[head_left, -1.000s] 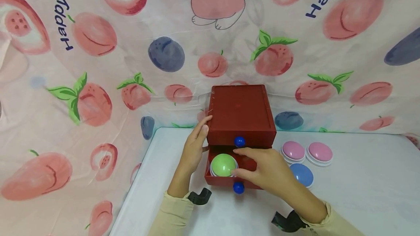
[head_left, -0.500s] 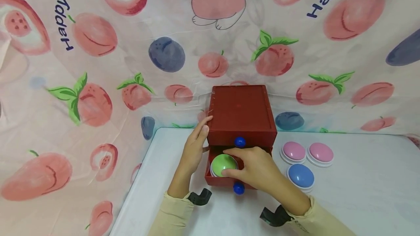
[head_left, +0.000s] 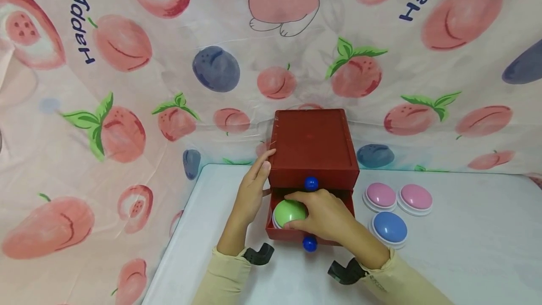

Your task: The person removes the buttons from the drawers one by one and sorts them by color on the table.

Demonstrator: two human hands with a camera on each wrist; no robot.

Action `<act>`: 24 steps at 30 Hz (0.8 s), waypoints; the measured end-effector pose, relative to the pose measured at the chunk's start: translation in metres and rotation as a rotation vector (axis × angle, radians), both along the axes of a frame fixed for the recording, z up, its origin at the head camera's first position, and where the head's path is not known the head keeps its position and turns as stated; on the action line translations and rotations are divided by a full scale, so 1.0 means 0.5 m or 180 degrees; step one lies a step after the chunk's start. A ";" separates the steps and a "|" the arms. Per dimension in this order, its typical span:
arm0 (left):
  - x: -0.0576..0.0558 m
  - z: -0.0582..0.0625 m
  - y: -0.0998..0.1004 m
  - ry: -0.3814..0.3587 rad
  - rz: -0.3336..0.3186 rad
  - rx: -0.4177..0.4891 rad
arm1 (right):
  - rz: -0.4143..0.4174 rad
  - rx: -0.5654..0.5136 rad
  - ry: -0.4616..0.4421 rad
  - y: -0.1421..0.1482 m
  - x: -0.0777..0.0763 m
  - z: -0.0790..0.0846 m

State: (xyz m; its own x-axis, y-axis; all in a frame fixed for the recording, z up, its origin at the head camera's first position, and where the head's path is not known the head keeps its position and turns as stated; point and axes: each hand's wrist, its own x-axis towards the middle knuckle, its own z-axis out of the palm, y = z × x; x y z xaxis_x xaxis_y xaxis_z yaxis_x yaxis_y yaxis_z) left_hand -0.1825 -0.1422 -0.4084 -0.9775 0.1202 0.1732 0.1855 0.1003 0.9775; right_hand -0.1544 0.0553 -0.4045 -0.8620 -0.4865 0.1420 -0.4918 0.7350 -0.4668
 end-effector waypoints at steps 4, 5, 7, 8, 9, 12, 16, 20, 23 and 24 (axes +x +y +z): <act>-0.001 0.001 0.000 -0.0007 -0.0016 0.0012 | 0.0059 0.0009 -0.0187 -0.002 -0.010 0.001; -0.002 0.001 0.000 -0.0005 -0.0019 0.0013 | 0.0061 0.0014 -0.0214 -0.003 -0.011 0.002; -0.002 0.001 -0.001 0.0002 -0.0015 0.0004 | 0.0048 0.0037 -0.0261 -0.004 -0.013 0.002; -0.002 0.001 -0.001 0.0005 -0.0012 0.0000 | 0.0040 0.0051 -0.0279 -0.005 -0.014 0.003; -0.002 0.001 -0.002 0.0007 -0.0003 -0.0007 | 0.0030 0.0064 -0.0297 -0.007 -0.014 0.003; -0.001 -0.001 -0.005 -0.0002 0.0019 -0.0001 | -0.0004 0.0142 -0.0313 -0.009 -0.014 0.003; -0.002 -0.004 -0.006 -0.0023 0.0001 0.0055 | -0.0070 0.0263 -0.0263 -0.005 -0.013 0.004; -0.003 -0.004 -0.004 -0.0024 -0.0047 0.0078 | -0.0119 0.0303 -0.0268 0.006 -0.012 0.007; -0.003 -0.003 -0.002 -0.0018 -0.0040 0.0061 | -0.0081 0.0302 -0.0322 0.013 -0.015 0.006; -0.003 -0.003 -0.002 -0.0014 -0.0031 0.0050 | -0.0056 0.0300 -0.0342 0.014 -0.016 0.006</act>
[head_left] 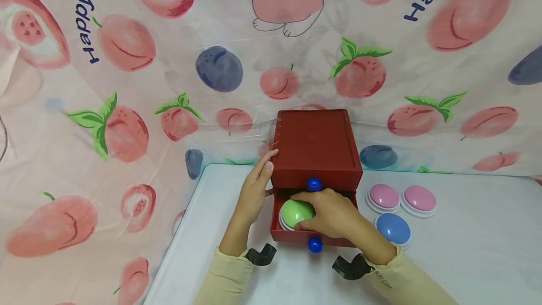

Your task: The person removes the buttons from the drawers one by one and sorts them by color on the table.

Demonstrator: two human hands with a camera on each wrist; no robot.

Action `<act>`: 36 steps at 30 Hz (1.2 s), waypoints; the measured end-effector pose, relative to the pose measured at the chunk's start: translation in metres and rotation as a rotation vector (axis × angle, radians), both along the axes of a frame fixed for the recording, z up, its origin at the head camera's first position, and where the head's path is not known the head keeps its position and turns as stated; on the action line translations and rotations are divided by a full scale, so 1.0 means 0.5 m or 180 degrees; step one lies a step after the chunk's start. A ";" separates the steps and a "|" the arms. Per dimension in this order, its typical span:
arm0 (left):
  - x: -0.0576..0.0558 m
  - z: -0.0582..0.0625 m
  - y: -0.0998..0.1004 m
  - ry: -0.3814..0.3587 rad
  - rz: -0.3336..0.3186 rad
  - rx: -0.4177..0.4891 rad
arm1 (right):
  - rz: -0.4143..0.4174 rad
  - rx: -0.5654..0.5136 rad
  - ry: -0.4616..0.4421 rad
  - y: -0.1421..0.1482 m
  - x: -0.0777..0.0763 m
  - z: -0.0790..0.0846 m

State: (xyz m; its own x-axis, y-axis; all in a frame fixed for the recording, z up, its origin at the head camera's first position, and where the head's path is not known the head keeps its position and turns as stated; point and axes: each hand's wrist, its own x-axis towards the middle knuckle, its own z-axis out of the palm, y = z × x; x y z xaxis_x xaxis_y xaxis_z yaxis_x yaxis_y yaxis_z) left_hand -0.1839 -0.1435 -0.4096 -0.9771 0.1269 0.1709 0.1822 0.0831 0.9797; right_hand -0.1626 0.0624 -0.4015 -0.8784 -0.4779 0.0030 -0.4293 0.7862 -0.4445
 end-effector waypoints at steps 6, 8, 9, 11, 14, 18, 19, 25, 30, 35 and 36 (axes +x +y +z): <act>0.001 0.000 0.003 0.0013 0.0000 -0.0012 | 0.0094 -0.0025 -0.0069 0.003 -0.004 -0.003; 0.001 0.000 0.004 0.0011 -0.0011 -0.0004 | 0.0083 -0.0006 -0.0058 0.002 -0.003 -0.004; 0.002 0.000 0.004 0.0010 -0.0015 -0.0005 | 0.0071 0.0004 -0.0051 0.001 -0.003 -0.005; 0.002 0.000 0.004 0.0006 -0.0023 -0.0015 | 0.0053 0.0023 -0.0018 0.002 -0.001 -0.004; 0.003 0.001 0.003 -0.0003 -0.0011 -0.0035 | 0.0040 0.0059 0.0062 0.007 0.001 -0.002; 0.004 0.001 -0.001 -0.0005 0.0051 -0.0051 | 0.0004 0.0089 0.0106 0.020 0.000 0.005; 0.005 0.001 -0.001 -0.0006 0.0060 -0.0048 | -0.0021 0.0088 0.0089 0.025 0.000 0.007; 0.004 -0.002 0.001 0.0000 0.0020 -0.0023 | -0.0099 0.0100 0.0062 0.059 0.004 0.024; 0.002 -0.002 0.006 0.0014 0.0017 -0.0026 | -0.0094 0.0041 0.0126 0.076 0.012 0.037; 0.001 -0.001 0.006 0.0002 0.0054 -0.0022 | -0.0131 0.0043 0.0170 0.089 0.018 0.054; 0.001 -0.001 0.006 -0.0002 0.0059 -0.0019 | -0.0134 0.0049 0.0171 0.092 0.019 0.058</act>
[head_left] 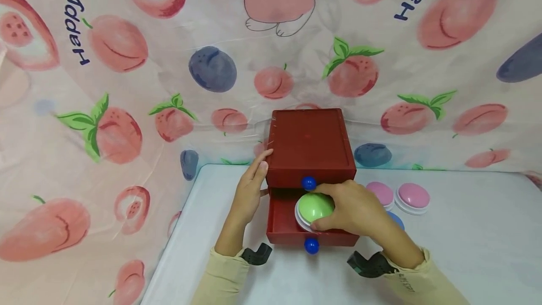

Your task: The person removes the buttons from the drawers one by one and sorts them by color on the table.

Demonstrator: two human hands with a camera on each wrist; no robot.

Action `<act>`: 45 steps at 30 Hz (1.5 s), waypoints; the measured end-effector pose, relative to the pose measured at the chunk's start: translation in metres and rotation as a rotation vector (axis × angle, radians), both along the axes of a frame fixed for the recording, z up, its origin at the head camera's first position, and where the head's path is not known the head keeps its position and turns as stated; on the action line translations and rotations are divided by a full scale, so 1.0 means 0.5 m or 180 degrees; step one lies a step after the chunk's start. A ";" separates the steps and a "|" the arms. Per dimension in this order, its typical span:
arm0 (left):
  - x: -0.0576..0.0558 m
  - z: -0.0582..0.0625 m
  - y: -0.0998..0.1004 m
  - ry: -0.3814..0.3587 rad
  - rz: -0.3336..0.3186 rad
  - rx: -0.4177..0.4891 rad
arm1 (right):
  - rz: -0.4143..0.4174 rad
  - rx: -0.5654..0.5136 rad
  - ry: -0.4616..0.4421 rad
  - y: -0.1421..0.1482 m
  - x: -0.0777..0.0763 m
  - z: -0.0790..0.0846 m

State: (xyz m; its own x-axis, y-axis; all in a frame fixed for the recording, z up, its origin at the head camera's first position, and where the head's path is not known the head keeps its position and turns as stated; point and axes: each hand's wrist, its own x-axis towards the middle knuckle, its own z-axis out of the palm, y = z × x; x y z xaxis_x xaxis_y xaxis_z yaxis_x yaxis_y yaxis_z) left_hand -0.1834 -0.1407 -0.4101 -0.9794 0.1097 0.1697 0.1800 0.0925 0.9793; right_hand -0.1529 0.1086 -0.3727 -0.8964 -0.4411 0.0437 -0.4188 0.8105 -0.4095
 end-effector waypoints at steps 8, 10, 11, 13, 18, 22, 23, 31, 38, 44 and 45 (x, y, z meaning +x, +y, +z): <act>-0.003 0.000 0.003 0.0009 -0.0038 0.0004 | -0.0056 -0.0065 -0.0125 0.028 0.013 0.033; -0.004 -0.001 0.004 0.0012 -0.0046 0.0022 | -0.0085 -0.0039 -0.0068 0.036 0.017 0.040; -0.005 -0.001 0.004 0.0010 -0.0048 0.0036 | -0.0100 -0.0030 -0.0044 0.041 0.019 0.044; -0.006 -0.003 0.003 0.0001 -0.0042 0.0055 | -0.0131 -0.0007 0.0030 0.051 0.023 0.051; -0.005 -0.006 0.002 -0.0033 -0.0029 0.0068 | -0.0153 -0.0039 0.0209 0.085 0.038 0.065; -0.005 -0.004 0.004 -0.0023 -0.0061 0.0047 | -0.0294 0.0007 0.0295 0.116 0.053 0.069; -0.006 -0.003 0.004 -0.0019 -0.0063 0.0045 | -0.0323 0.0026 0.0317 0.124 0.056 0.068; -0.003 0.004 -0.003 -0.0041 0.0019 0.0048 | -0.0506 0.0073 0.0246 0.174 0.070 0.049; -0.003 0.001 -0.002 -0.0045 -0.0007 0.0052 | -0.0700 0.0068 0.0194 0.236 0.094 0.022; 0.000 0.001 0.001 -0.0072 -0.0004 0.0071 | -0.0833 0.0167 0.0105 0.282 0.106 -0.018; 0.001 0.001 0.001 -0.0069 0.0002 0.0070 | -0.0857 0.0193 0.0069 0.287 0.108 -0.026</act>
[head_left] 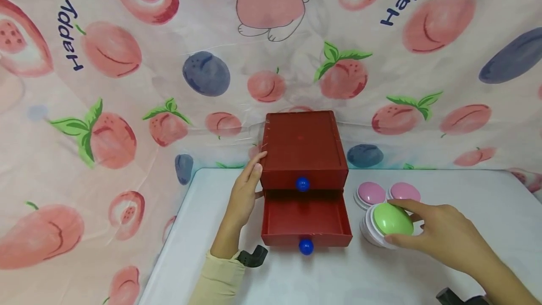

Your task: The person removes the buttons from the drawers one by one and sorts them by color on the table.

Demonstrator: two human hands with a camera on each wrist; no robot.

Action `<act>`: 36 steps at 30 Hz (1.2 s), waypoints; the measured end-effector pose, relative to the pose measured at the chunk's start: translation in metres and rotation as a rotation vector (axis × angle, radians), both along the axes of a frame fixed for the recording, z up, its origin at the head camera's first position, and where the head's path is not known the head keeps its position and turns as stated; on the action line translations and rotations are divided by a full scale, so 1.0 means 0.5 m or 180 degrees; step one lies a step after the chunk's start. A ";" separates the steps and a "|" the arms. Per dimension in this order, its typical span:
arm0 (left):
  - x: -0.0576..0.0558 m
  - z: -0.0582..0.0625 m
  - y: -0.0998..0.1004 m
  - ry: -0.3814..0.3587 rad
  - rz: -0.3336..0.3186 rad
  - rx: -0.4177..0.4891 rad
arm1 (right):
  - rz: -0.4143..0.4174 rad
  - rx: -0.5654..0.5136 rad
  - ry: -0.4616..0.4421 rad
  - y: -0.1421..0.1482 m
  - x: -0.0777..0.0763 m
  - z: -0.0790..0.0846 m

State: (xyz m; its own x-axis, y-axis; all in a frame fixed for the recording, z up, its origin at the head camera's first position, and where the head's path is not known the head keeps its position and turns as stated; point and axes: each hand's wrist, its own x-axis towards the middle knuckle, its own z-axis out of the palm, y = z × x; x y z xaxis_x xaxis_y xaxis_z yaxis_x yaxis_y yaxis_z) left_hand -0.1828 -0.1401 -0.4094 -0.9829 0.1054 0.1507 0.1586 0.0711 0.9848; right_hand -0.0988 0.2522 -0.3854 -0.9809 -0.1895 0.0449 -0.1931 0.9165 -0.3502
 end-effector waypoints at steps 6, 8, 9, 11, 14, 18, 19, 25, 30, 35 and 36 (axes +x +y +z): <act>0.001 0.001 0.000 0.0015 -0.0013 -0.0006 | -0.0037 -0.0012 -0.0242 0.022 0.010 -0.048; -0.001 0.000 0.000 0.0017 -0.0025 -0.0008 | -0.0051 -0.0028 -0.0394 0.025 0.011 -0.062; -0.002 0.000 0.000 0.0014 -0.0029 0.0001 | -0.0056 -0.0042 -0.0464 0.025 0.011 -0.068; -0.002 -0.001 0.000 0.0011 -0.0024 0.0004 | -0.0056 -0.0039 -0.0572 0.024 0.012 -0.079; -0.001 0.000 -0.001 0.0017 -0.0012 -0.0002 | -0.0075 -0.0025 -0.0690 0.022 0.012 -0.093; 0.000 0.001 -0.001 0.0023 0.0004 -0.0005 | -0.0100 -0.0031 -0.0761 0.023 0.016 -0.107; -0.001 0.001 -0.001 0.0020 -0.0003 0.0001 | -0.0108 -0.0030 -0.0783 0.024 0.017 -0.111; -0.003 0.001 0.005 0.0004 -0.0053 0.0011 | -0.0136 -0.0023 -0.0829 0.034 0.029 -0.130; -0.003 0.001 0.005 0.0003 -0.0021 -0.0020 | -0.0207 -0.0043 -0.1028 0.036 0.033 -0.142; -0.001 0.000 0.002 0.0013 0.0010 -0.0018 | -0.0300 -0.0011 -0.1191 0.036 0.035 -0.158; -0.001 0.000 0.003 0.0015 0.0007 -0.0018 | -0.0307 0.0002 -0.1206 0.036 0.035 -0.162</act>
